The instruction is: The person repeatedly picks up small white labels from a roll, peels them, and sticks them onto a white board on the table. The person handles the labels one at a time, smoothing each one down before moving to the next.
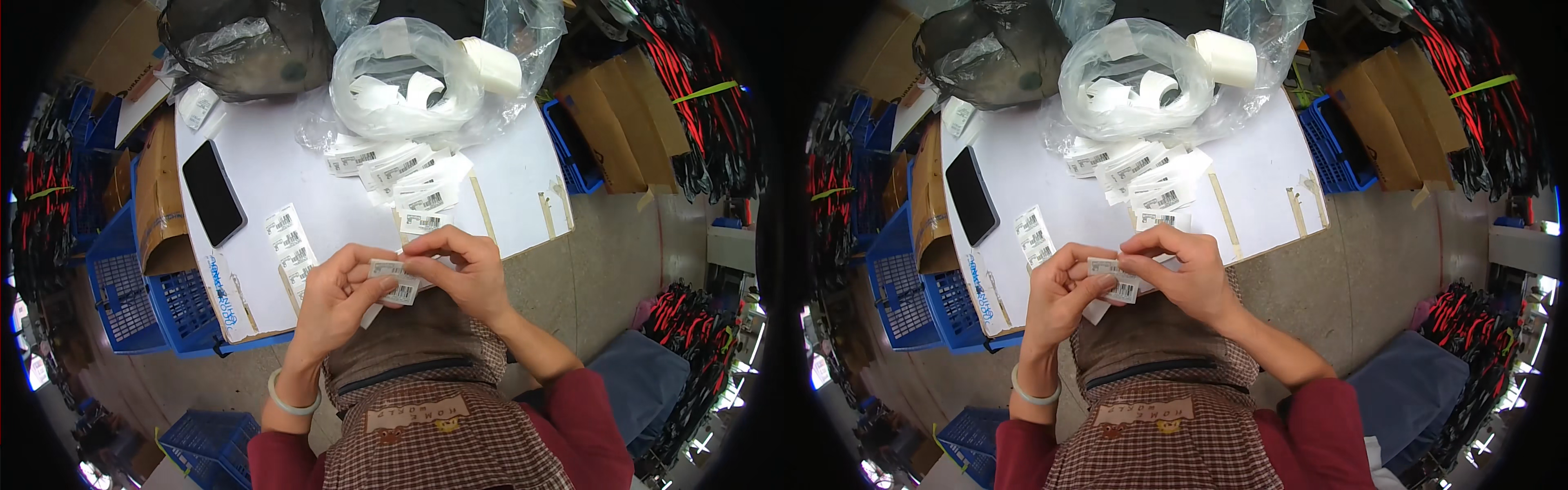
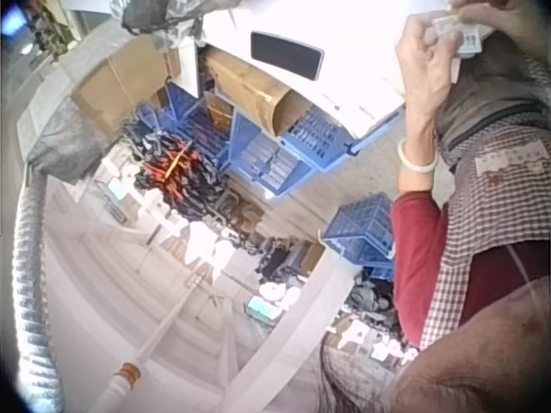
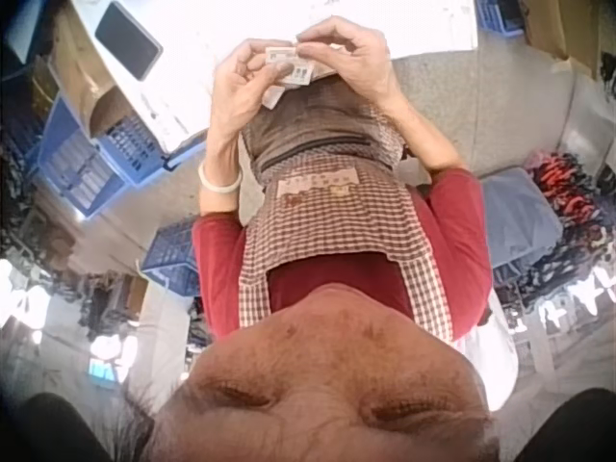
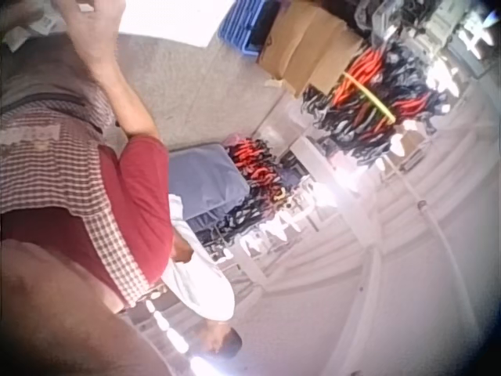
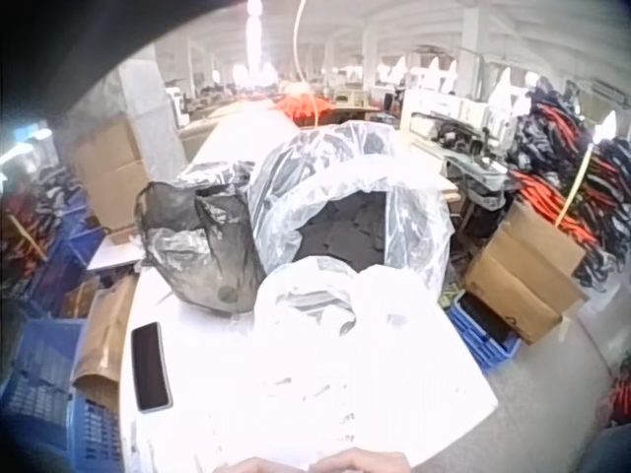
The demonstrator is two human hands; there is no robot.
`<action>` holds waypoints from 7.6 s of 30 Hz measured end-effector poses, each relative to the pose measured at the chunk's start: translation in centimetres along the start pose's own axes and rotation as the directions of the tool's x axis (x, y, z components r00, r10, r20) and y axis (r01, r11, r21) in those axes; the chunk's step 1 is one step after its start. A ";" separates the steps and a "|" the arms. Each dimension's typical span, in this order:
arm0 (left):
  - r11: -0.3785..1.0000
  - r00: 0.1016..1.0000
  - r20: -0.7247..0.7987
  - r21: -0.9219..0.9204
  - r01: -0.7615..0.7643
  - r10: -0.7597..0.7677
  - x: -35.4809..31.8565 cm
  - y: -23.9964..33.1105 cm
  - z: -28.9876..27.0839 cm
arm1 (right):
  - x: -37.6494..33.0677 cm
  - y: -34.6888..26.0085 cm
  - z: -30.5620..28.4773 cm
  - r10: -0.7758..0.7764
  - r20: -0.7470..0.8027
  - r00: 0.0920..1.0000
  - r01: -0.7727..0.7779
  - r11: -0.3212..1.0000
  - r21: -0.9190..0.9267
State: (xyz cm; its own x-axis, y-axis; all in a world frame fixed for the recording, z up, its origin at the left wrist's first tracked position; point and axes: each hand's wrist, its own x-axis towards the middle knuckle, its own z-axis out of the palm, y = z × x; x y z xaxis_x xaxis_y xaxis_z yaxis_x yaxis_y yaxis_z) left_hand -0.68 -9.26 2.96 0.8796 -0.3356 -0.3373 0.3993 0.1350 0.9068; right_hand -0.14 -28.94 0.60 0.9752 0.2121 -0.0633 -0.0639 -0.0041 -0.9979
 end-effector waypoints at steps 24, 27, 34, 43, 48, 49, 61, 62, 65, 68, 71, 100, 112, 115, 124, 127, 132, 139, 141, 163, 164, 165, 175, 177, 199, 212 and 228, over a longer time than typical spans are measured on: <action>0.788 0.956 -0.248 0.553 0.273 -0.157 0.7 -4.7 -0.5 | 0.2 1.0 -4.5 0.233 -0.119 0.965 -0.259 0.918 -0.299; 0.746 0.965 -0.245 0.624 0.234 -0.098 0.7 -5.1 -0.3 | 0.8 1.3 -4.3 0.060 -0.205 0.977 -0.124 0.941 -0.315; 0.530 0.949 -0.233 0.843 0.089 0.211 0.4 -6.2 1.3 | 2.0 2.2 -4.5 -0.374 0.041 0.926 0.280 0.612 -0.740; 0.503 0.926 -0.231 0.863 0.053 0.298 0.2 -6.5 1.5 | 3.0 3.3 -5.0 -0.482 0.049 0.875 0.362 0.583 -0.727; 0.497 0.921 -0.238 0.866 0.058 0.308 0.2 -6.6 1.5 | 2.9 3.6 -5.4 -0.443 0.131 0.887 0.382 0.541 -0.750; 0.504 0.920 -0.238 0.862 0.052 0.311 0.2 -6.6 1.5 | 3.3 3.6 -5.5 -0.455 0.129 0.881 0.383 0.527 -0.759; 0.521 0.931 -0.254 0.849 0.084 0.263 0.6 -6.7 1.0 | 5.7 3.8 -3.8 -0.312 0.010 0.950 0.197 0.575 -0.794; 0.520 0.932 -0.250 0.850 0.082 0.262 0.7 -6.7 1.0 | 5.7 3.5 -3.8 -0.295 -0.011 0.955 0.170 0.580 -0.796; 0.578 0.942 -0.271 0.808 0.111 0.197 0.6 -6.9 0.8 | 5.4 3.5 -3.7 -0.322 -0.010 0.947 0.194 0.595 -0.780; 0.672 0.947 -0.304 0.723 0.161 0.100 0.5 -6.3 0.5 | 4.0 2.8 -4.1 -0.458 -0.066 0.887 0.305 0.687 -0.660; 0.717 0.943 -0.329 0.670 0.191 0.057 0.7 -6.0 0.3 | 2.1 1.5 -5.0 -0.471 -0.070 0.879 0.346 0.733 -0.586; 0.560 0.952 -0.261 0.818 0.129 0.162 2.0 -6.2 0.3 | 1.9 1.6 -1.1 0.213 0.074 0.974 -0.142 0.836 -0.530; 0.524 0.921 -0.272 0.847 0.090 0.280 5.9 -2.3 -0.2 | 5.6 2.3 -3.1 -0.012 -0.070 0.997 -0.030 0.825 -0.565; 0.394 0.962 -0.148 0.918 0.047 0.230 9.0 -2.6 -0.7 | 6.9 2.8 -2.3 -0.183 0.046 0.982 0.135 0.516 -0.846; 0.965 0.986 -0.138 0.228 0.127 -0.097 6.6 -1.3 -0.7 | 3.6 -0.4 -1.2 -0.298 0.069 0.952 0.276 0.739 -0.614; 0.993 0.997 -0.013 -0.088 0.075 -0.076 4.0 0.6 -0.8 | 2.3 -0.4 0.0 -0.361 0.084 0.929 0.364 0.843 -0.397; 0.998 1.000 -0.002 -0.069 -0.004 0.004 0.5 0.4 -0.5 | 0.7 -0.8 0.4 -0.167 0.067 0.984 0.178 0.961 -0.210; 0.985 0.978 -0.127 0.028 0.172 -0.168 -2.4 -1.3 0.6 | -0.6 -0.1 -1.1 -0.299 0.022 0.954 0.291 0.906 -0.307; 0.969 0.966 -0.182 0.130 0.210 -0.185 -3.9 -2.7 0.0 | -0.8 -0.1 -3.0 -0.238 -0.093 0.967 0.216 0.957 -0.194; 0.583 0.970 -0.220 0.776 0.240 -0.106 2.5 -4.7 -0.7 | 1.6 2.3 -0.9 0.238 0.078 0.968 -0.186 0.892 -0.412; 0.580 0.971 -0.217 0.781 0.232 -0.097 2.5 -4.8 -0.7 | 1.5 2.3 -0.8 0.231 0.073 0.970 -0.181 0.893 -0.412; 0.576 0.973 -0.214 0.786 0.225 -0.088 2.5 -4.8 -0.8 | 1.5 2.4 -0.7 0.224 0.068 0.972 -0.177 0.894 -0.412; 0.263 0.961 -0.024 0.963 -0.052 0.277 2.9 -6.2 -0.4 | 1.2 3.0 -0.3 0.033 0.085 0.996 0.024 0.798 -0.602; 0.253 0.954 -0.018 0.966 -0.061 0.298 3.1 -6.0 -0.1 | 1.0 3.2 -0.2 -0.061 0.113 0.992 0.122 0.716 -0.687; 0.309 0.636 0.293 0.683 -0.662 0.714 5.4 0.7 3.0 | 5.4 -0.7 -6.0 0.247 0.135 0.959 -0.275 0.928 0.251; 0.633 0.838 0.057 0.628 -0.452 0.542 0.3 -2.2 0.6 | 13.9 0.9 -12.8 -0.436 -0.622 0.651 0.063 0.847 -0.527; 0.842 0.877 -0.315 0.514 -0.164 0.364 -5.4 -6.5 -2.1 | 15.4 -0.7 -8.9 -0.518 -0.519 0.680 0.110 0.772 -0.626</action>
State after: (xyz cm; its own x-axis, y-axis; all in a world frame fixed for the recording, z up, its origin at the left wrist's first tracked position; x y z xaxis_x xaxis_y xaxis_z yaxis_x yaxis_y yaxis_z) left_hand -7.48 -6.33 -1.64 0.9978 0.0487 -0.0455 0.0584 -0.3105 0.9488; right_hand 16.77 -34.34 0.21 0.8060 -0.3610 0.4691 0.1910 -0.5915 -0.7834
